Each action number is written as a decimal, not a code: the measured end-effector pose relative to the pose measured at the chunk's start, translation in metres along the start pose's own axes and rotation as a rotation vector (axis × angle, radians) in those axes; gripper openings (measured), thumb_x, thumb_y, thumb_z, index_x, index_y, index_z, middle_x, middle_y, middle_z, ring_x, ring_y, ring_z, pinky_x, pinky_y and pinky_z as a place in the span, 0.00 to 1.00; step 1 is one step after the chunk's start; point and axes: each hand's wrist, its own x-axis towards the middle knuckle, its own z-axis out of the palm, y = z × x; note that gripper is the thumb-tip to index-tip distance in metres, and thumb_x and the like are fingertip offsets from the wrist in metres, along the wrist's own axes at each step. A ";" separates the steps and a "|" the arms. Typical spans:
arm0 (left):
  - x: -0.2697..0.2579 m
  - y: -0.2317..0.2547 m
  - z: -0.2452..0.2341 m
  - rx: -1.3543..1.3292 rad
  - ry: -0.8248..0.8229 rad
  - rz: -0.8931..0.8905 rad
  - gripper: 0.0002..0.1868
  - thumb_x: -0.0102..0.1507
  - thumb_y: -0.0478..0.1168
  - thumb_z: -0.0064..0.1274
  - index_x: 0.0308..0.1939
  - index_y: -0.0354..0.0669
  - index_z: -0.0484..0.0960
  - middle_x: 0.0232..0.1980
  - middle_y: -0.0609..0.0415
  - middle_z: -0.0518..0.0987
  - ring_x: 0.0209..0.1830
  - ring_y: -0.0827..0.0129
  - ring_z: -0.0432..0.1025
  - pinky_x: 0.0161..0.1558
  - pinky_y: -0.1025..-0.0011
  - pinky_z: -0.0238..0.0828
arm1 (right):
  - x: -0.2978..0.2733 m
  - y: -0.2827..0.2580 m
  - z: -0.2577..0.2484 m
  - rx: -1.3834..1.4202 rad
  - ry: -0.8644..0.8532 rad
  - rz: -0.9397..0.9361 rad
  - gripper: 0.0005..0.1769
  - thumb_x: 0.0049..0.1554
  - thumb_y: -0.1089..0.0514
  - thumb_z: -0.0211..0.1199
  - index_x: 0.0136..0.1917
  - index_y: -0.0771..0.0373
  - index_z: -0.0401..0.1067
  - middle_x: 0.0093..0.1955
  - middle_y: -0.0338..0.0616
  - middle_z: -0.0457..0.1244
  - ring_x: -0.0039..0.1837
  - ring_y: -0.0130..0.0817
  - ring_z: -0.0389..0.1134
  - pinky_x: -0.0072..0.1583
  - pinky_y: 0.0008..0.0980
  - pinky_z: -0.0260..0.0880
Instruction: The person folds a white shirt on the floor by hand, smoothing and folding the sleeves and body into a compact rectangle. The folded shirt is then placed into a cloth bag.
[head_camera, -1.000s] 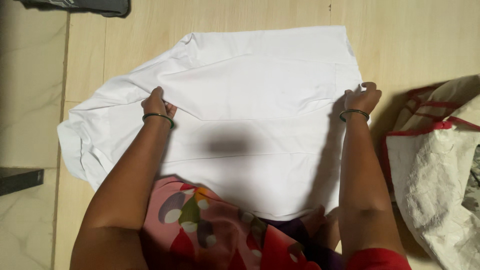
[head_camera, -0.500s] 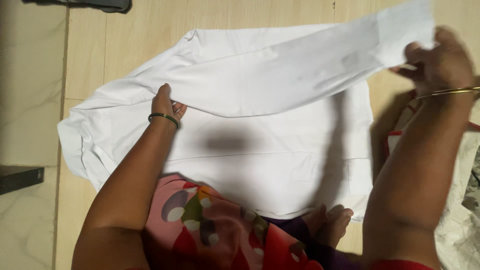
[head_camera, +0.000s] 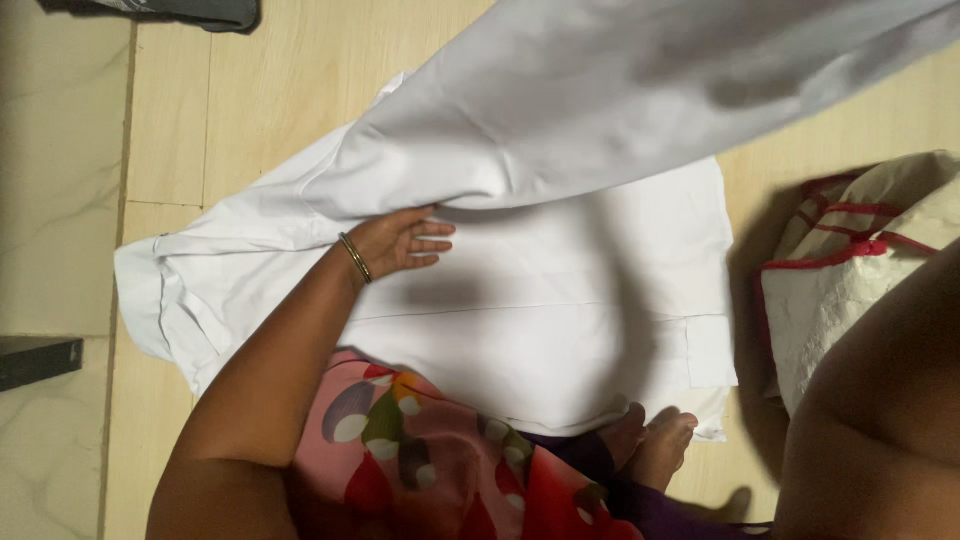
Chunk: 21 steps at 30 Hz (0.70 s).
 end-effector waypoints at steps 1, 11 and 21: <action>-0.002 0.002 -0.005 -0.056 -0.018 0.083 0.23 0.67 0.50 0.49 0.63 0.47 0.70 0.67 0.44 0.75 0.64 0.54 0.72 0.59 0.57 0.73 | -0.001 -0.004 0.000 0.002 0.002 -0.009 0.09 0.59 0.71 0.57 0.53 0.63 0.71 0.46 0.41 0.67 0.49 0.32 0.70 0.54 0.38 0.75; -0.023 0.034 -0.037 -0.380 0.048 0.735 0.36 0.61 0.58 0.47 0.68 0.46 0.59 0.72 0.45 0.68 0.70 0.50 0.68 0.65 0.50 0.70 | -0.005 -0.037 0.014 0.022 -0.001 -0.086 0.10 0.59 0.72 0.56 0.52 0.64 0.72 0.46 0.43 0.67 0.48 0.32 0.69 0.53 0.37 0.73; -0.036 0.057 -0.059 -0.411 0.101 0.801 0.59 0.53 0.77 0.42 0.76 0.47 0.43 0.78 0.42 0.58 0.79 0.43 0.60 0.75 0.41 0.64 | -0.009 -0.037 0.023 0.061 -0.005 -0.124 0.11 0.59 0.72 0.55 0.51 0.64 0.74 0.46 0.44 0.68 0.47 0.32 0.69 0.53 0.35 0.72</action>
